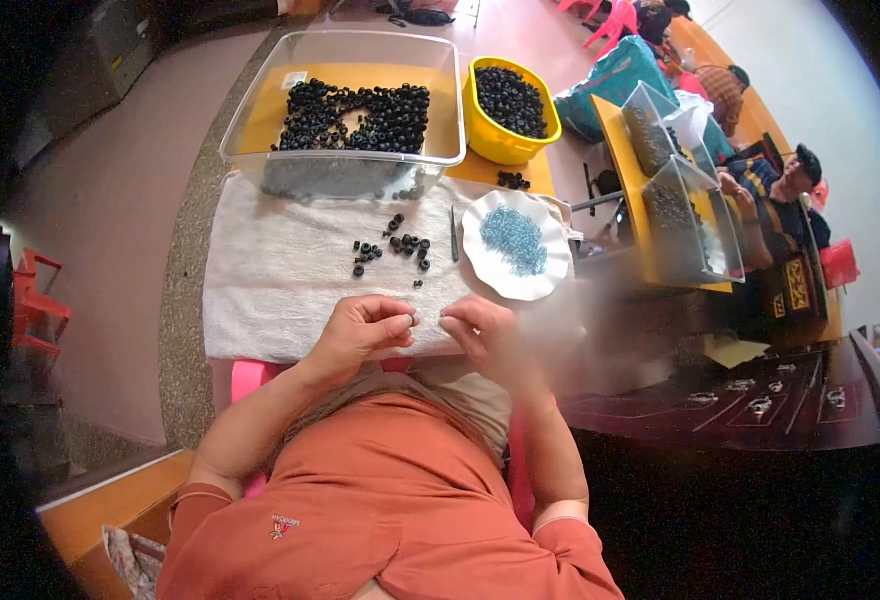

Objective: Inspecting small black industrial components for quality control and sorting them.

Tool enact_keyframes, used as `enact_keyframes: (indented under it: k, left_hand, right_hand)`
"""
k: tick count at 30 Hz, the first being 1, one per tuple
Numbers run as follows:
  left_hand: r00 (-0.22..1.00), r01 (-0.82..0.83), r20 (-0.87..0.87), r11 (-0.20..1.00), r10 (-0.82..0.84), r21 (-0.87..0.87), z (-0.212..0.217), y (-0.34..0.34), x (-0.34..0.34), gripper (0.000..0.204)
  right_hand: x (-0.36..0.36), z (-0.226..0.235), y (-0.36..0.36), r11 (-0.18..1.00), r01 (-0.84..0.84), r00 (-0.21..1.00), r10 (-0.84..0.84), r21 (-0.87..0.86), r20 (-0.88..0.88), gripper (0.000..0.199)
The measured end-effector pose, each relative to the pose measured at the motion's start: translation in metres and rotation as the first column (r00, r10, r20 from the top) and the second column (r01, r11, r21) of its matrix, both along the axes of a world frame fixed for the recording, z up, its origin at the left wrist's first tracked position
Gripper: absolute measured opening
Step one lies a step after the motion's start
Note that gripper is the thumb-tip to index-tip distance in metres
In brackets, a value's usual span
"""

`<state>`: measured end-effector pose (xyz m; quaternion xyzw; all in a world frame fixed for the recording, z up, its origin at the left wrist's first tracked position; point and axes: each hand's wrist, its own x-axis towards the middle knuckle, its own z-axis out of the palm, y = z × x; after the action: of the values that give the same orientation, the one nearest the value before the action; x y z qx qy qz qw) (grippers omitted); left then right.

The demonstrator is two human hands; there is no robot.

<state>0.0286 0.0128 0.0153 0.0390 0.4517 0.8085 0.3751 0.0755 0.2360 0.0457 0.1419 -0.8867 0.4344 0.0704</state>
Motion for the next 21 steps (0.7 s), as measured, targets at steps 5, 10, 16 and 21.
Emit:
enact_keyframes:
  k: [5,10,16,21]
  left_hand:
    - [0.994,0.052,-0.094,0.998,-0.049,0.029,-0.002,0.001,0.004,0.019]
    - [0.993,0.041,-0.113,0.999,-0.038,0.024,0.0,0.003,0.006,0.016]
    - [0.982,0.115,-0.143,0.99,-0.125,-0.076,0.001,0.002,0.003,0.009]
    - [0.984,0.134,-0.117,0.99,-0.138,-0.04,-0.003,0.004,0.004,0.008]
  right_hand:
    - [-0.001,0.006,-0.014,0.996,-0.082,0.997,0.082,0.02,-0.001,0.009]
    - [-0.002,0.008,-0.014,0.977,-0.13,0.991,0.133,0.17,-0.008,0.013]
    - [0.001,0.021,-0.019,0.956,-0.171,0.985,0.165,0.24,0.042,0.012]
    - [0.006,0.028,-0.021,0.886,-0.226,0.974,0.215,0.406,0.073,0.017]
